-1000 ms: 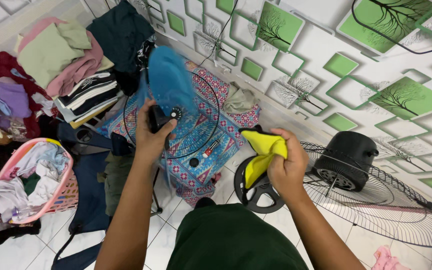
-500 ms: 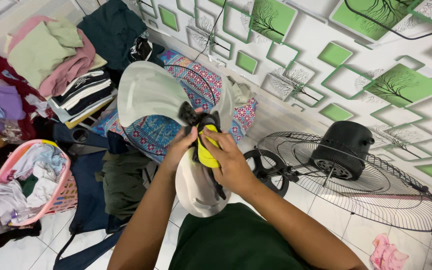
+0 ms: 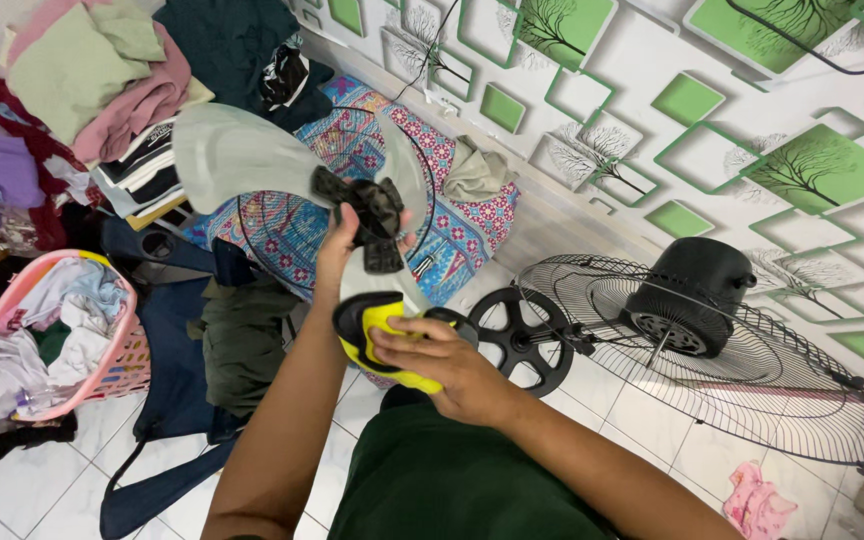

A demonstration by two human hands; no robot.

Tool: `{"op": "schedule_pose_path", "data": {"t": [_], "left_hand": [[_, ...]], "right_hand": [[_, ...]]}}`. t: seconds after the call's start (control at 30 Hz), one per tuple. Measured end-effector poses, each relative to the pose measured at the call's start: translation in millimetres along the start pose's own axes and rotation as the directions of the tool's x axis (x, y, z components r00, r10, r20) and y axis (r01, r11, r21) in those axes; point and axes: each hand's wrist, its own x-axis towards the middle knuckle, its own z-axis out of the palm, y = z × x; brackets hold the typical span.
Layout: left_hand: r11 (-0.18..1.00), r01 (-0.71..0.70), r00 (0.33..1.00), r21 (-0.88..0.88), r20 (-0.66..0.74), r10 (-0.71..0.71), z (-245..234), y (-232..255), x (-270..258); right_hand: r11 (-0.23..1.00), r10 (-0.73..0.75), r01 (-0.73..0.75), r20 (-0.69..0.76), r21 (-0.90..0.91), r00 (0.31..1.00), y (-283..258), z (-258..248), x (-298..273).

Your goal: The person wipes a blue fan blade with a yellow cloth, then attaches the blade to the fan motor. They secure the blade with a nut and finally attach the front wire cage to complete the assembly.

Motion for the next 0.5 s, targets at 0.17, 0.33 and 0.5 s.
{"op": "schedule_pose_path", "data": {"t": [0.17, 0.33, 0.5], "left_hand": [[0.99, -0.087, 0.996, 0.112, 0.003, 0.087, 5.4, 27.9, -13.1], [0.996, -0.03, 0.999, 0.086, -0.034, 0.033, 11.2, 25.5, -19.3], [0.997, -0.067, 0.992, 0.031, -0.102, 0.07, 10.7, 18.0, -28.5]], "right_hand": [[0.989, 0.15, -0.15, -0.012, -0.002, 0.989, 25.5, -5.2, -32.7], [0.968, 0.234, -0.241, -0.096, -0.068, 0.967, 48.9, -2.6, -35.2], [0.974, 0.217, -0.217, -0.01, -0.066, 0.976, 43.5, 9.0, -33.7]]}}
